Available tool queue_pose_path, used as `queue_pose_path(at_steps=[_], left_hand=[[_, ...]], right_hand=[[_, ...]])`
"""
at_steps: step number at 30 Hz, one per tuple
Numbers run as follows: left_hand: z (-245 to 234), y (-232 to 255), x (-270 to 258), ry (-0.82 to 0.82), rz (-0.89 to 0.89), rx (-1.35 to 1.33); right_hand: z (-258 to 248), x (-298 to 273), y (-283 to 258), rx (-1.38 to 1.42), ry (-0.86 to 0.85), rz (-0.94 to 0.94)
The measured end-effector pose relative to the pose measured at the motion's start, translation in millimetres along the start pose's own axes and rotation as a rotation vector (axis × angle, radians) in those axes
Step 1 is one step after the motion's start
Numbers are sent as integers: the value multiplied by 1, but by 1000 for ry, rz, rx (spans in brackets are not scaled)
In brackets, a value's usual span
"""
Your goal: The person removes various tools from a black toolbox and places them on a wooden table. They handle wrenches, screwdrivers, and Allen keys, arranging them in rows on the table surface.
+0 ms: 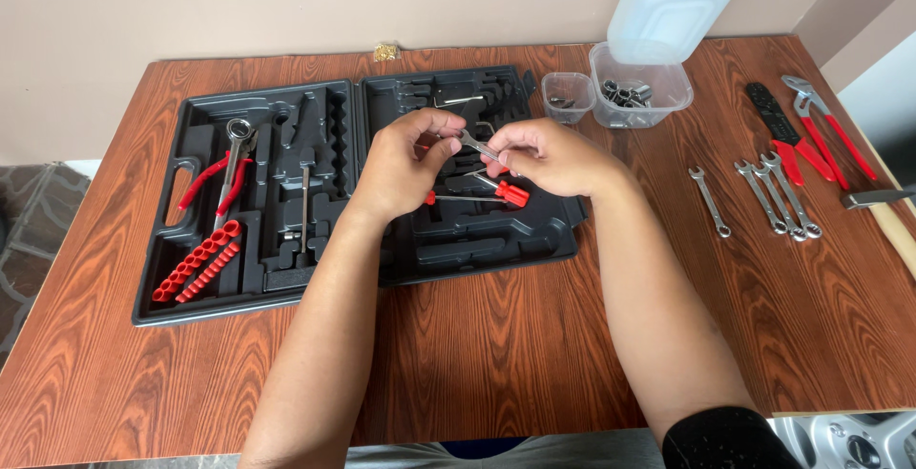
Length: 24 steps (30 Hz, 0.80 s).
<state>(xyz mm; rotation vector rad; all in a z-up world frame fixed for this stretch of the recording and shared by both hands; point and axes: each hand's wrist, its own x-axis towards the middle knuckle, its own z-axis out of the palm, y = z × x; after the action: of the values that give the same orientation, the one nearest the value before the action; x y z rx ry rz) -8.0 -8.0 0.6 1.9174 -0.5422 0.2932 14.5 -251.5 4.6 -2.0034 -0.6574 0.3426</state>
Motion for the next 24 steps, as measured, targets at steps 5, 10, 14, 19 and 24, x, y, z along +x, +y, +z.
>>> queue_pose_path(at_steps=[5, 10, 14, 19, 24], left_hand=[[2, 4, -2, 15, 44, 24], [7, 2, -2, 56, 26, 37], [7, -5, 0, 60, -25, -34], [8, -12, 4, 40, -136, -249], [12, -10, 5, 46, -217, -360]], right_hand=[[-1, 1, 4, -38, 13, 26], [-2, 2, 8, 63, 43, -18], [-3, 3, 10, 67, 94, -18], [-2, 2, 7, 21, 138, 0], [-1, -3, 3, 11, 155, -17]])
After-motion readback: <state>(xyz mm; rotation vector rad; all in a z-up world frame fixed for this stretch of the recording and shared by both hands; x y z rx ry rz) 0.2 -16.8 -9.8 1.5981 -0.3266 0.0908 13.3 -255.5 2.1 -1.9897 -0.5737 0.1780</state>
